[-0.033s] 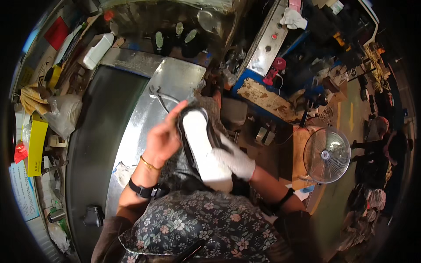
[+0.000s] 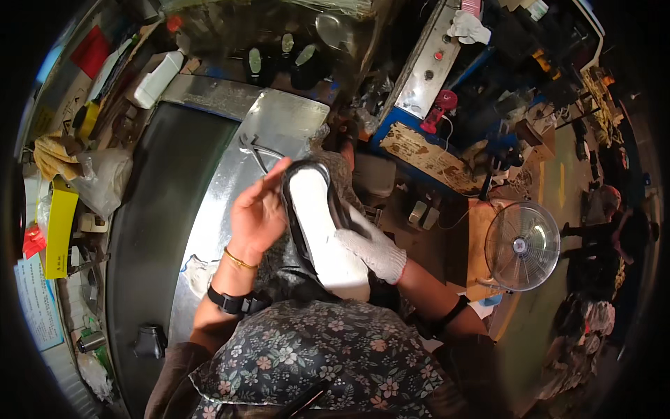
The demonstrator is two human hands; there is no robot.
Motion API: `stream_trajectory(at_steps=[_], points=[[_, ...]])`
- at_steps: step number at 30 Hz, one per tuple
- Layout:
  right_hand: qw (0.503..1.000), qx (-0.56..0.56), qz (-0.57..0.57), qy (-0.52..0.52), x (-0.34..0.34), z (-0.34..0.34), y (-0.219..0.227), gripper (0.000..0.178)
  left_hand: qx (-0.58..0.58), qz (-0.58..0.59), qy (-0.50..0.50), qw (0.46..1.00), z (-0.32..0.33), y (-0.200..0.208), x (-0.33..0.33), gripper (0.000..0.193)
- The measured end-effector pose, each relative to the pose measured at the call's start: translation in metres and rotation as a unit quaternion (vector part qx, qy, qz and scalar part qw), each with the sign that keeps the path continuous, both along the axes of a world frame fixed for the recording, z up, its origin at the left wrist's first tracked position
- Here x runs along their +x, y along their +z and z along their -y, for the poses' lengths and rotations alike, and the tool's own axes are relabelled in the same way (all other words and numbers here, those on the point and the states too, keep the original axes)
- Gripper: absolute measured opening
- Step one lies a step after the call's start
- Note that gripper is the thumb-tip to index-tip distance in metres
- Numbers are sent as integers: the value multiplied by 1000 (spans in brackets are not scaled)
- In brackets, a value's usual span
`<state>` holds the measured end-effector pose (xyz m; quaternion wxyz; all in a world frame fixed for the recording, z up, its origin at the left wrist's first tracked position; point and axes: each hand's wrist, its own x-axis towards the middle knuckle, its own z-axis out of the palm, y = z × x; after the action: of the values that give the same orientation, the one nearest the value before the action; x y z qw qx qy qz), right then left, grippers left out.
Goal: Manually assemble shoe components, including lasting and attaching soles at a factory station.
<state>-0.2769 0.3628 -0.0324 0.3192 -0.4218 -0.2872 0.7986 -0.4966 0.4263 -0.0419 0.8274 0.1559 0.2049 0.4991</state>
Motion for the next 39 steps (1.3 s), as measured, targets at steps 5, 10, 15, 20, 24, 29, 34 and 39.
stream_trajectory(at_steps=[5,10,15,20,24,29,34,39], points=[[981,123,141,41,-48,-19,6,78,178,-654,152,719,14,-27,-4,45],[948,222,222,-45,-75,2,-19,95,285,-686,-17,669,-13,20,-8,39],[947,272,160,-56,-62,-2,-26,84,294,-628,-15,720,36,-4,-20,67],[946,257,175,-91,-65,1,-14,84,150,-468,205,847,41,-23,5,42],[931,307,185,-67,-51,4,-32,87,31,-333,155,930,9,-27,7,42],[882,328,328,88,-31,14,-3,87,68,-211,-112,969,-27,18,12,58],[977,195,-22,-83,-4,-26,-22,59,220,-421,-52,879,-16,9,25,43],[967,236,-34,-86,-15,-69,-4,29,199,-305,-92,927,-19,14,29,44]])
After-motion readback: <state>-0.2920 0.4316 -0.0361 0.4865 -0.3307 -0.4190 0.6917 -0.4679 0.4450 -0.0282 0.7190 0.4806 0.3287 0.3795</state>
